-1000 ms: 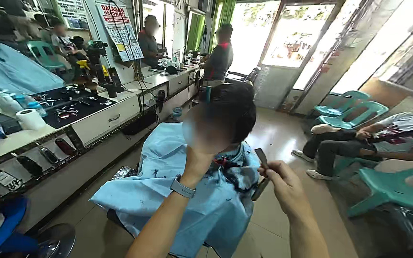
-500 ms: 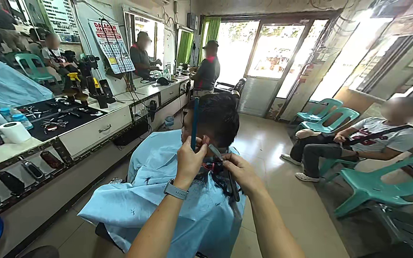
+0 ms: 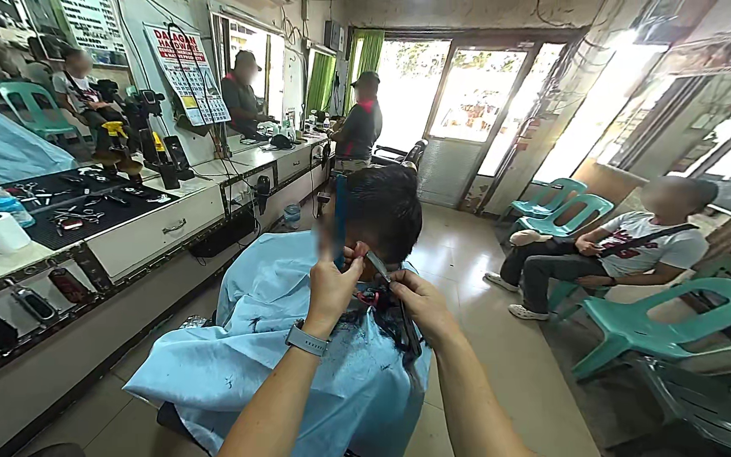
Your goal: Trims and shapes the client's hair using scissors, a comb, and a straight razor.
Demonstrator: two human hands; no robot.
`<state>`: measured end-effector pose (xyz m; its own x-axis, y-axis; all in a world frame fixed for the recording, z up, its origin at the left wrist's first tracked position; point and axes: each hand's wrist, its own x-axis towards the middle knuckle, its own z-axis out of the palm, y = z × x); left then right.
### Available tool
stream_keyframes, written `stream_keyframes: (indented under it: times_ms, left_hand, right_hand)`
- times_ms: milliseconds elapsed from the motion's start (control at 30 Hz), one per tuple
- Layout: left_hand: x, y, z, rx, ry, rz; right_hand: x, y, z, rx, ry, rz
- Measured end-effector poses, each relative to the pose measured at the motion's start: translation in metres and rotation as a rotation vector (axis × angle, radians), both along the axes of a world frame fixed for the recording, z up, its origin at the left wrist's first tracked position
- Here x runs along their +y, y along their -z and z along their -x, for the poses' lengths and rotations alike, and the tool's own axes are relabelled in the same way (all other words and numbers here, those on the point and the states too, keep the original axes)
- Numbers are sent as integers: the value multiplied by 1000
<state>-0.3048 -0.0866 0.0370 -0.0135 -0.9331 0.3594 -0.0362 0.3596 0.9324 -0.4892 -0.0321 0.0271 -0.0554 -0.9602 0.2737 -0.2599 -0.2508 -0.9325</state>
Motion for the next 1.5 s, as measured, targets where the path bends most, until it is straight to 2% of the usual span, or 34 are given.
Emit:
stream_keyframes:
  times_ms: [1200,1500]
  left_hand:
    - [-4,1,-5,69,52,-65]
    - [-5,1,-6,53,57,-34]
  right_hand:
    - [-5,8,-3,-87,14,33]
    - [-7,4,-7,-37,1,24]
